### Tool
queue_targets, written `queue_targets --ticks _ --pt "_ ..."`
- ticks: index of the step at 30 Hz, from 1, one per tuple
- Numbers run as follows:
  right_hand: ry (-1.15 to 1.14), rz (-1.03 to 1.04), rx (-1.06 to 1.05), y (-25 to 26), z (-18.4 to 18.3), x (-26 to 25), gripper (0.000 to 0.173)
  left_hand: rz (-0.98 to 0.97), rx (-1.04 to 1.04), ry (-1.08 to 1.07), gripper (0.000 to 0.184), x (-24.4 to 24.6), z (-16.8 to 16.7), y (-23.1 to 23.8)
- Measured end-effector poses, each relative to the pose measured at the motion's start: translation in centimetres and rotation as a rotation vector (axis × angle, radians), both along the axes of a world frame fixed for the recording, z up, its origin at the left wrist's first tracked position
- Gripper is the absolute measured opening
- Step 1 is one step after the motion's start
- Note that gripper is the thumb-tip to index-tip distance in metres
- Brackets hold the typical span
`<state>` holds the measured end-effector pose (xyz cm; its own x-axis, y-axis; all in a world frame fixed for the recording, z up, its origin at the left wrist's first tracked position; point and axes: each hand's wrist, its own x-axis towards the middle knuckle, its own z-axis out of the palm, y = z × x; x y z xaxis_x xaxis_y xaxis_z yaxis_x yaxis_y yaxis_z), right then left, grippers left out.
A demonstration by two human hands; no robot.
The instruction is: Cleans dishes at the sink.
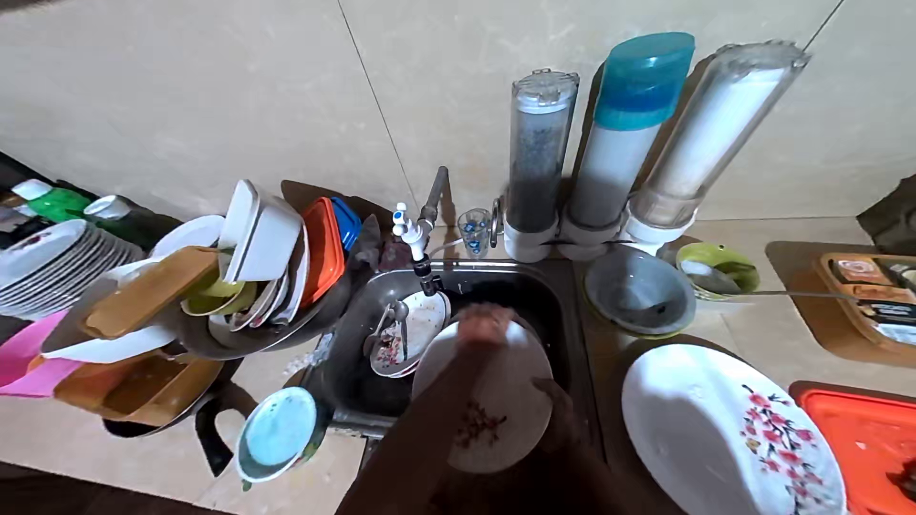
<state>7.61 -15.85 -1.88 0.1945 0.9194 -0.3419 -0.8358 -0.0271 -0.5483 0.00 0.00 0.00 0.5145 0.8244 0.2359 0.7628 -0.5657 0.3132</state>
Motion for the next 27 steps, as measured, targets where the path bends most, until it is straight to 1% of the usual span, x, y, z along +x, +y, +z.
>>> queue_targets --ticks 1,2,3,4,5,7,8,9,10,12,13,15,16,18,19,21,22,23,24,25,26,27 --pt "-0.015 -0.006 -0.053 0.1 0.6 0.1 0.027 0.146 -0.114 0.068 0.048 -0.3 0.7 1.7" --pt "-0.026 -0.011 -0.071 0.3 0.8 0.0 0.028 0.238 -0.149 0.076 0.051 -0.3 0.5 2.5" --pt "-0.028 -0.011 -0.069 0.4 0.7 0.0 0.029 0.257 -0.122 0.057 0.051 0.0 -0.3 2.0" --pt "-0.037 -0.018 -0.052 0.5 0.4 -0.1 0.032 0.193 -0.046 -0.004 0.051 0.5 -1.6 0.5" --pt "-0.057 -0.030 -0.002 0.6 -0.2 0.0 0.035 0.079 0.007 -0.065 0.051 1.0 -2.6 -1.7" --pt "-0.093 -0.072 0.151 1.1 -1.6 0.5 0.041 -0.189 -0.041 -0.093 0.057 1.1 -2.5 -6.9" --pt "-0.095 -0.099 0.213 1.3 -2.0 1.0 0.044 -0.276 -0.032 -0.100 0.056 0.5 -2.7 -8.6" --pt "-0.095 -0.134 0.255 1.3 -2.3 1.5 0.046 -0.328 0.000 -0.077 0.055 -0.6 -3.6 -9.1" --pt "-0.045 -0.181 0.264 1.4 -2.3 1.8 0.043 -0.323 0.056 -0.048 0.053 -2.2 -4.6 -8.4" --pt "0.006 -0.229 0.259 1.3 -1.8 1.9 0.037 -0.145 0.186 -0.004 0.058 -5.3 -5.7 -4.5" --pt "0.003 -0.223 0.234 1.4 -1.4 1.7 0.037 -0.028 0.190 0.008 0.062 -5.9 -5.1 -2.2" --pt "-0.046 -0.167 0.155 1.4 -1.0 1.0 0.042 0.123 0.198 0.002 0.066 -4.5 -3.5 0.3" --pt "-0.071 -0.128 0.140 1.3 -1.0 0.8 0.042 0.129 0.195 -0.055 0.066 -2.9 -3.2 0.4" --pt "-0.126 -0.081 0.175 1.3 -1.3 0.7 0.042 -0.016 0.227 -0.204 0.062 0.4 -3.7 -1.1" --pt "-0.141 -0.091 0.215 1.3 -1.7 0.8 0.041 -0.131 0.199 -0.222 0.059 1.2 -3.8 -3.1" --pt "-0.138 -0.172 0.241 1.7 -2.0 1.1 0.040 -0.323 -0.013 -0.069 0.052 0.5 -2.5 -7.1" --pt "-0.124 -0.207 0.219 1.8 -2.1 1.4 0.043 -0.355 -0.034 -0.012 0.045 -0.6 -2.6 -7.8" --pt "-0.115 -0.222 0.186 1.7 -2.0 1.5 0.043 -0.332 0.005 0.029 0.037 -2.3 -2.9 -7.7" --pt "-0.109 -0.226 0.145 1.7 -1.5 1.4 0.044 -0.266 0.044 0.055 0.030 -4.5 -2.7 -7.1" --pt "-0.105 -0.216 0.117 1.7 -1.3 1.5 0.043 -0.170 -0.021 0.087 0.029 -6.8 -1.7 -6.3" --pt "-0.103 -0.201 0.103 1.8 -1.2 1.5 0.044 -0.062 -0.020 0.090 0.028 -9.2 -0.8 -5.5" --pt "-0.103 -0.191 0.096 1.8 -1.3 1.6 0.044 0.074 0.014 0.070 0.030 -11.6 0.1 -5.0"
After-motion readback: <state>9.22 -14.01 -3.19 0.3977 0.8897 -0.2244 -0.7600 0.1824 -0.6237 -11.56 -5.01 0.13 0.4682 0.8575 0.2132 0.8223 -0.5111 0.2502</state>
